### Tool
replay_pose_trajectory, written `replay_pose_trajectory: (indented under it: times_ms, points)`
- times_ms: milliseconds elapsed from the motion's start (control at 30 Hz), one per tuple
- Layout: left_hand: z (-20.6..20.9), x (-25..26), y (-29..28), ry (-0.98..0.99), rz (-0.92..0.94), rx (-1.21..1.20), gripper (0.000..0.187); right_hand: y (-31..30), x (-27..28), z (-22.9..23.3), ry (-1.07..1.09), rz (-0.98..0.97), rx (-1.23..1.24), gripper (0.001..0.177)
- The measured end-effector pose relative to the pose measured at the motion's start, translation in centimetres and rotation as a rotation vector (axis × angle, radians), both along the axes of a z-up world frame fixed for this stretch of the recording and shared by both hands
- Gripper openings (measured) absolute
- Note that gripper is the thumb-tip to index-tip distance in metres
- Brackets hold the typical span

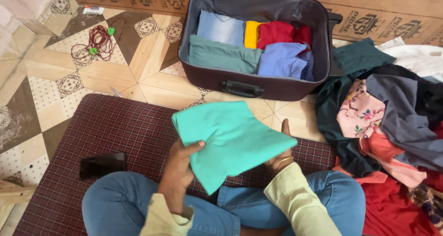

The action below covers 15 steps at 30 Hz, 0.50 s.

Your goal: The person folds several pieces of clothing by hand and places them into an open suitcase. They fold a light blue shirt, a green garment, and a gray garment, arranging each neatly inside the suitcase.

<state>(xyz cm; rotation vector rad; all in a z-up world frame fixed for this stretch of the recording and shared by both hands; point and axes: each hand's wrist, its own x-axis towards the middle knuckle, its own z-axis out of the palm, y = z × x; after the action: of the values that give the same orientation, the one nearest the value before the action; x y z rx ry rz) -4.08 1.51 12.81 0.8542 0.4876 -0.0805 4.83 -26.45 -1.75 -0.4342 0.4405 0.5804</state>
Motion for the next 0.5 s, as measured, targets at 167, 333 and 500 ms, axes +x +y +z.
replay_pose_trajectory:
  times_ms: [167, 333, 500]
  points:
    - [0.0, 1.3, 2.1, 0.046, -0.276, 0.216, 0.058, -1.9, 1.4, 0.2, -0.178, 0.067, -0.239, 0.076]
    - [-1.4, 2.4, 1.7, -0.086, -0.31, 0.296, 0.061, -0.8, -0.2, 8.6, -0.296, 0.134, -0.293, 0.067]
    - [-1.5, 2.5, 0.9, -0.127, -0.286, 0.264, 0.067, -0.8, 0.0, 10.8, -0.429, 0.203, -0.499, 0.065]
